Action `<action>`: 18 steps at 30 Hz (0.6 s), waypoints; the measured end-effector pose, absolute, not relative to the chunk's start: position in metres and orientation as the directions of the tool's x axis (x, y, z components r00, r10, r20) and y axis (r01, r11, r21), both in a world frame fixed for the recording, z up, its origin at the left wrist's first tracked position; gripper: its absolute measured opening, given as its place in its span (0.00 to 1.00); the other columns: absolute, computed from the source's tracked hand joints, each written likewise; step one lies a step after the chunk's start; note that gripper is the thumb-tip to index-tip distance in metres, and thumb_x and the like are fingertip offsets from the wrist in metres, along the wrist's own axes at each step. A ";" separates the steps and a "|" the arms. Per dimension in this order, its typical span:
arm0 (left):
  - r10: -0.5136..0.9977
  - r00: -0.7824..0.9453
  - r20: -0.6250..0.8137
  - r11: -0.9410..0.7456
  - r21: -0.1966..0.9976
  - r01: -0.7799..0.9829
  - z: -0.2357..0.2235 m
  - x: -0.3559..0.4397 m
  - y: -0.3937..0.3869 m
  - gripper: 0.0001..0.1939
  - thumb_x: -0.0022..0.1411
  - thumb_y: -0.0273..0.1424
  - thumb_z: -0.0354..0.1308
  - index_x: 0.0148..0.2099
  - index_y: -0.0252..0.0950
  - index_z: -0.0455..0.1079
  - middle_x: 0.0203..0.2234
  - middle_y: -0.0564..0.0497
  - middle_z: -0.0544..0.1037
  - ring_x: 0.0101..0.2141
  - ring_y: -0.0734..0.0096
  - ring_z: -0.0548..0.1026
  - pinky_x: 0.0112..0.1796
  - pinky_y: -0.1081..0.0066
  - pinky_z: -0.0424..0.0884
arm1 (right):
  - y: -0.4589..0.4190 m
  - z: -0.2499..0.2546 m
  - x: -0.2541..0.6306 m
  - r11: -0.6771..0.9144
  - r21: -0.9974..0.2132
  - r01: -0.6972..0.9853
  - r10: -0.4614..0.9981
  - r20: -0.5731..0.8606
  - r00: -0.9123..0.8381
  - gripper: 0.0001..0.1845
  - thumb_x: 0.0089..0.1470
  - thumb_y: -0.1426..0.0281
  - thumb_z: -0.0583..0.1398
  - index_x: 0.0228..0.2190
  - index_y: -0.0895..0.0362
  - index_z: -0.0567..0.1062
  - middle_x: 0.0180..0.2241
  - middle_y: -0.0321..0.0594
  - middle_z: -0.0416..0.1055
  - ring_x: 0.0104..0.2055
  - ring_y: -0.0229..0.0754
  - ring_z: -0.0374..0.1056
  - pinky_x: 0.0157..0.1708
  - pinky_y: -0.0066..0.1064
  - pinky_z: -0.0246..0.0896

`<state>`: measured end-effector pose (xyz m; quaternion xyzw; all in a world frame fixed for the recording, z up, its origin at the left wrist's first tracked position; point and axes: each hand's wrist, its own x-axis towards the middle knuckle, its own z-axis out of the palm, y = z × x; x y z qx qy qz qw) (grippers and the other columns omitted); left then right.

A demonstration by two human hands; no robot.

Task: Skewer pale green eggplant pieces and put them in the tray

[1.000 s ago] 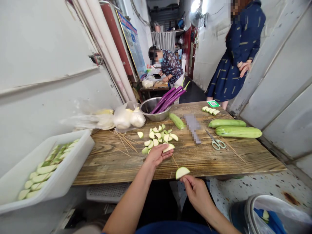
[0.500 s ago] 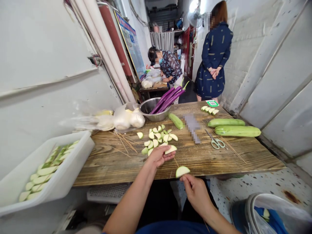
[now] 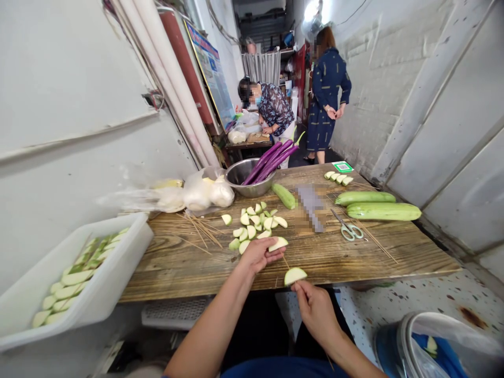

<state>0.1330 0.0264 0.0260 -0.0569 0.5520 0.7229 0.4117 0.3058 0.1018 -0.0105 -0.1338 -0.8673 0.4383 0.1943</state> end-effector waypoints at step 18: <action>0.577 -0.597 -0.557 -0.059 0.701 -0.711 0.014 0.145 0.027 0.06 0.54 0.23 0.57 0.36 0.27 0.70 0.32 0.39 0.78 0.32 0.61 0.77 0.37 0.61 0.74 | 0.102 -0.014 0.297 0.621 -0.782 0.061 0.401 0.250 -0.882 0.19 0.59 0.67 0.46 0.24 0.58 0.71 0.20 0.39 0.70 0.20 0.36 0.64 0.23 0.25 0.53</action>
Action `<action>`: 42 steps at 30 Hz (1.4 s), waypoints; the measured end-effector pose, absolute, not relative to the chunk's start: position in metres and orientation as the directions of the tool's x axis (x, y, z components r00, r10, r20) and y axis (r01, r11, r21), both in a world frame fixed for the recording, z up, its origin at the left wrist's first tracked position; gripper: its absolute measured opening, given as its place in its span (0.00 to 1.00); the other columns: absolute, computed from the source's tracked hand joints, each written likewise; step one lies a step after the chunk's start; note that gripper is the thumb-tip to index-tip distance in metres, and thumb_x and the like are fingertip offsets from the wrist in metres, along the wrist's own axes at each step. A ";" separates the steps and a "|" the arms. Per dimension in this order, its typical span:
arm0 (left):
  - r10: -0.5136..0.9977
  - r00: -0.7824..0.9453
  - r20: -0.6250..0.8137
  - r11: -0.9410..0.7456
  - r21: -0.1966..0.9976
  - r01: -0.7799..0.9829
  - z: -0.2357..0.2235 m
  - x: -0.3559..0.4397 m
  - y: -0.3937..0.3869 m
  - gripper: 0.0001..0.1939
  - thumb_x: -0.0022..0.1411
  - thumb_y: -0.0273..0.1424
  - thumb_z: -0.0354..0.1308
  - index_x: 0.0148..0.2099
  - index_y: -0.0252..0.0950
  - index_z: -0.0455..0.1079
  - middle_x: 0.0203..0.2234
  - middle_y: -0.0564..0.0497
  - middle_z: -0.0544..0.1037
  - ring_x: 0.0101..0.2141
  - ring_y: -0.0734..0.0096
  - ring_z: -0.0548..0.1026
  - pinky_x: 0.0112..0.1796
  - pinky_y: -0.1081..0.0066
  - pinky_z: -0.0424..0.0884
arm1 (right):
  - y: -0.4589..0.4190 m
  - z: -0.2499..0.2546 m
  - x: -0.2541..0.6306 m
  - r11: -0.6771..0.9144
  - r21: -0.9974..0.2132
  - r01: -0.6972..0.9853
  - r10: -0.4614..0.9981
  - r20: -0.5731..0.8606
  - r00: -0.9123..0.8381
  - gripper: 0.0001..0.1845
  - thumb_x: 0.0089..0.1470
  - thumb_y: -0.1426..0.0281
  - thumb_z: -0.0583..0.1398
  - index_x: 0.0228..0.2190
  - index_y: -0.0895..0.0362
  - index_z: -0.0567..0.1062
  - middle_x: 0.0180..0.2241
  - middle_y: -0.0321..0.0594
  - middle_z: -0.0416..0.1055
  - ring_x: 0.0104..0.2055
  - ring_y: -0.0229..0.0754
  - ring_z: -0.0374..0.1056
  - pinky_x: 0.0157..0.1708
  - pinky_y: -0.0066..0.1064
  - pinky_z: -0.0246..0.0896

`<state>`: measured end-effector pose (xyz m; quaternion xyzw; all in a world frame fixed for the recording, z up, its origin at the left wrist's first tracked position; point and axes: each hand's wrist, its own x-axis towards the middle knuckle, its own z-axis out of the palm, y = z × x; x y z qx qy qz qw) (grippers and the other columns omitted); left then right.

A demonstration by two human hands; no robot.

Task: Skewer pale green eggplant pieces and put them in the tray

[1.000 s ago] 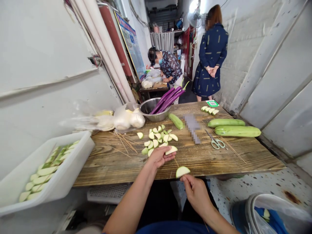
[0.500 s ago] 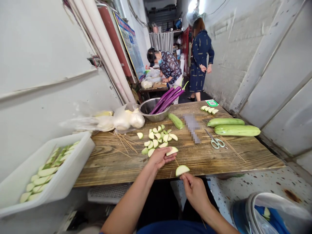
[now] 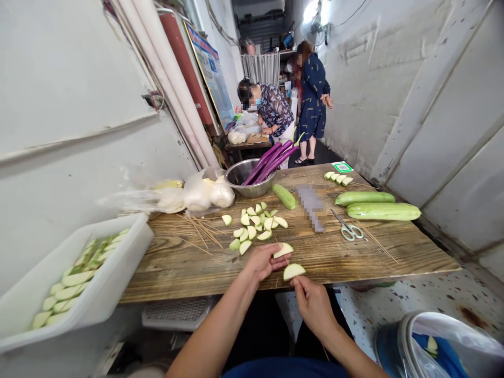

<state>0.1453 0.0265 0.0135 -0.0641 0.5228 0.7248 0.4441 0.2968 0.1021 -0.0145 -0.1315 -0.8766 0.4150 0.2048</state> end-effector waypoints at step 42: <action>0.368 -0.880 0.300 0.827 0.328 0.457 -0.005 0.108 -0.052 0.17 0.54 0.36 0.56 0.44 0.35 0.73 0.34 0.41 0.71 0.39 0.56 0.66 0.44 0.59 0.60 | 0.112 -0.044 0.287 0.620 -0.785 -0.003 0.382 0.305 -0.872 0.18 0.60 0.66 0.47 0.31 0.59 0.73 0.25 0.42 0.73 0.26 0.40 0.70 0.28 0.26 0.59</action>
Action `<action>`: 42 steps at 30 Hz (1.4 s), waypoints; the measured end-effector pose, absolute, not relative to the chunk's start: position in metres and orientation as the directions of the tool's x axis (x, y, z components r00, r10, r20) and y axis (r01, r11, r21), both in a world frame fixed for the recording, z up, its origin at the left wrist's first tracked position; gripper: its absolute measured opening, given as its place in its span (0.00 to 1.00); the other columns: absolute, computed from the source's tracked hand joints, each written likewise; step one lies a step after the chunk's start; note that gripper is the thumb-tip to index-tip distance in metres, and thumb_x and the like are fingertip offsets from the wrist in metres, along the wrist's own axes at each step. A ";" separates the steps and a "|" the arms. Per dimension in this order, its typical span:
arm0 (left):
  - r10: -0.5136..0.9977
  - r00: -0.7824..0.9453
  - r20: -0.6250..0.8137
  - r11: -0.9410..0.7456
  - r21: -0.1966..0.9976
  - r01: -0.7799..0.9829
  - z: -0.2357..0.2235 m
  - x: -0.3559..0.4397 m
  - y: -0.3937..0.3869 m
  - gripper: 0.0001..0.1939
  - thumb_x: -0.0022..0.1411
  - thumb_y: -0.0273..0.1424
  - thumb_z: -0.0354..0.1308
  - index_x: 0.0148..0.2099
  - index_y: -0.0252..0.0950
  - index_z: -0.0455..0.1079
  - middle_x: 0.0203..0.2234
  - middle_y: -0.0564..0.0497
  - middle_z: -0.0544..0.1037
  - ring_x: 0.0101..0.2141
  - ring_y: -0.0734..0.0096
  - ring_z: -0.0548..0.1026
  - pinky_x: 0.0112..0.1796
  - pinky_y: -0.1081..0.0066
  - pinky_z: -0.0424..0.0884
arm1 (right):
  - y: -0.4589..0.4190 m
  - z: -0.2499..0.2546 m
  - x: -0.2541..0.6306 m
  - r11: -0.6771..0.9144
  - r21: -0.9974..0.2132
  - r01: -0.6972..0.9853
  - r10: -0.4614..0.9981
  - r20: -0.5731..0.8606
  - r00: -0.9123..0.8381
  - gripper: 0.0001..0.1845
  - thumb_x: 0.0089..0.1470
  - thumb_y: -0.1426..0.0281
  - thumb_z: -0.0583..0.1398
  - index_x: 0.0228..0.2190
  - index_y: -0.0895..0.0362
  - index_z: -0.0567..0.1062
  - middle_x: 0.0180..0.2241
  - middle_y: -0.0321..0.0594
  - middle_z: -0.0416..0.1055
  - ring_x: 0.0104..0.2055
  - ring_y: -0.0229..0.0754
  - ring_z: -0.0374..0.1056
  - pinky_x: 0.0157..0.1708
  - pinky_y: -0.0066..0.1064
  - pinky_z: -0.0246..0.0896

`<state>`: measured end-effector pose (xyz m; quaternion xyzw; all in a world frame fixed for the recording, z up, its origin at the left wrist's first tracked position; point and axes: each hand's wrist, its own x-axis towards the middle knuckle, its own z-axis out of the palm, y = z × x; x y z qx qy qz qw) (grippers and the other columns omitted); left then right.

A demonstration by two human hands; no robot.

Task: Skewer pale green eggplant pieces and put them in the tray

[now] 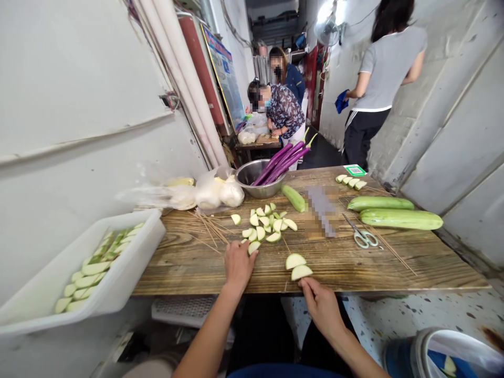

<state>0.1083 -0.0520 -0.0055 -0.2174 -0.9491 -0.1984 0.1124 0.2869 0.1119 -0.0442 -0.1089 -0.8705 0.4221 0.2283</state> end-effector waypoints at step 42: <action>0.351 -0.691 -0.632 -0.329 0.607 -0.723 0.016 0.113 0.000 0.02 0.56 0.22 0.56 0.34 0.29 0.67 0.25 0.44 0.76 0.27 0.68 0.77 0.33 0.67 0.75 | 0.098 -0.020 0.295 0.677 -0.734 -0.054 0.231 0.282 -0.931 0.19 0.60 0.68 0.46 0.27 0.59 0.73 0.21 0.39 0.70 0.21 0.35 0.64 0.25 0.23 0.55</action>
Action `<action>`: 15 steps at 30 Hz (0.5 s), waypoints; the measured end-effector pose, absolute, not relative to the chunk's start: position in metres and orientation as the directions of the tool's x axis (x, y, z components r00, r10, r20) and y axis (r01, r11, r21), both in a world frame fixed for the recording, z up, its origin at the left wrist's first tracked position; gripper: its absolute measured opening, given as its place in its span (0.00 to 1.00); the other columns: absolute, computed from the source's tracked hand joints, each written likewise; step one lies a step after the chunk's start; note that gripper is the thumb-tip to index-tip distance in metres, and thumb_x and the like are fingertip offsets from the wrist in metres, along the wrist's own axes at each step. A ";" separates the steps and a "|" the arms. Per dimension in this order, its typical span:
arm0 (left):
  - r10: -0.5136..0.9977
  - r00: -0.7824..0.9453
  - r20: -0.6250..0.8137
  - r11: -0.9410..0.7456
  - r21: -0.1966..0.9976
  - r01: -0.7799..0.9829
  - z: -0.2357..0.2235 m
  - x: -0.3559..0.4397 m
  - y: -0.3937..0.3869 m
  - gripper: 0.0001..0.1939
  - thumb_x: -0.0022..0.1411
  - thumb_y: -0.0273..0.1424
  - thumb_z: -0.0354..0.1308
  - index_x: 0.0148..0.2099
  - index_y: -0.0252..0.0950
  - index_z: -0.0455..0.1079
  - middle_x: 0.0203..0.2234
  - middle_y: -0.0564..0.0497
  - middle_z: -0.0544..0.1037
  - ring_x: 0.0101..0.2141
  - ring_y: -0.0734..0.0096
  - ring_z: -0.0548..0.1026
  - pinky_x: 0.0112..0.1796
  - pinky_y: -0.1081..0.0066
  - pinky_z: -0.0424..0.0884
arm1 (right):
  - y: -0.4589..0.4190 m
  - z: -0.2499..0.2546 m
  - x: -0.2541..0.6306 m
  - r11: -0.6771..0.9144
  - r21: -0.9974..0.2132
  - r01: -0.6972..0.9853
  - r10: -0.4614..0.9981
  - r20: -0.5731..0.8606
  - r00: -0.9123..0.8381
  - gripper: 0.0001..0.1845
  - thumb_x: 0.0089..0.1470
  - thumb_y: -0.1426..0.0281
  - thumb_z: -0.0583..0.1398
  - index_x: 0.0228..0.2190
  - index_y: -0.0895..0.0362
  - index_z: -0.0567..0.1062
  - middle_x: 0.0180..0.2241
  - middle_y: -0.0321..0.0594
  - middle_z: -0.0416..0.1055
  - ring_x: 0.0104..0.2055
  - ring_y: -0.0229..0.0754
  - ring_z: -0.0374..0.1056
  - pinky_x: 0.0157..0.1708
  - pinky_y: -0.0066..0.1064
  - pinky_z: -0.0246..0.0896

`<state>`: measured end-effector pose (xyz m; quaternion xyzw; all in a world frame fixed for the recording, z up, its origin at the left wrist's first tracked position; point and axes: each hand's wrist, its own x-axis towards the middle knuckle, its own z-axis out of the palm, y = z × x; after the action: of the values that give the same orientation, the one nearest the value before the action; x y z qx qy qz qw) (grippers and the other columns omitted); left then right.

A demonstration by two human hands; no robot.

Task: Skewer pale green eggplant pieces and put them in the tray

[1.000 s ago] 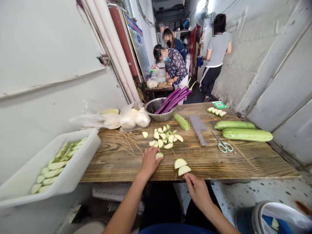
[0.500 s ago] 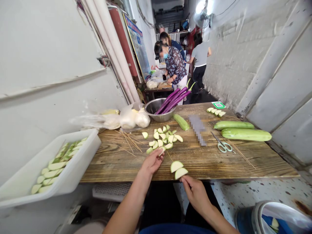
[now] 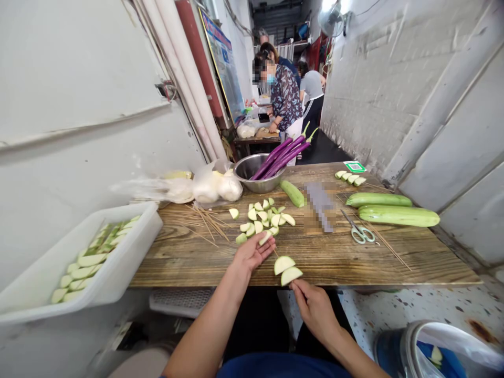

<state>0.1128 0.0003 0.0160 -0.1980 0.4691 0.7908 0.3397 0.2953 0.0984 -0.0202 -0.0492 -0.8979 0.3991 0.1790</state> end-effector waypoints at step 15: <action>0.357 -0.689 -0.631 -0.296 0.623 -0.724 0.017 0.118 0.005 0.03 0.54 0.21 0.56 0.34 0.31 0.66 0.22 0.48 0.73 0.23 0.74 0.74 0.33 0.66 0.75 | 0.099 -0.021 0.298 0.675 -0.736 -0.051 0.254 0.296 -0.921 0.20 0.60 0.66 0.47 0.27 0.58 0.75 0.21 0.40 0.71 0.21 0.36 0.65 0.24 0.23 0.57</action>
<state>0.1185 0.0050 0.0167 -0.1902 0.4822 0.7822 0.3456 0.2978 0.0989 -0.0205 -0.0565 -0.8950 0.3993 0.1907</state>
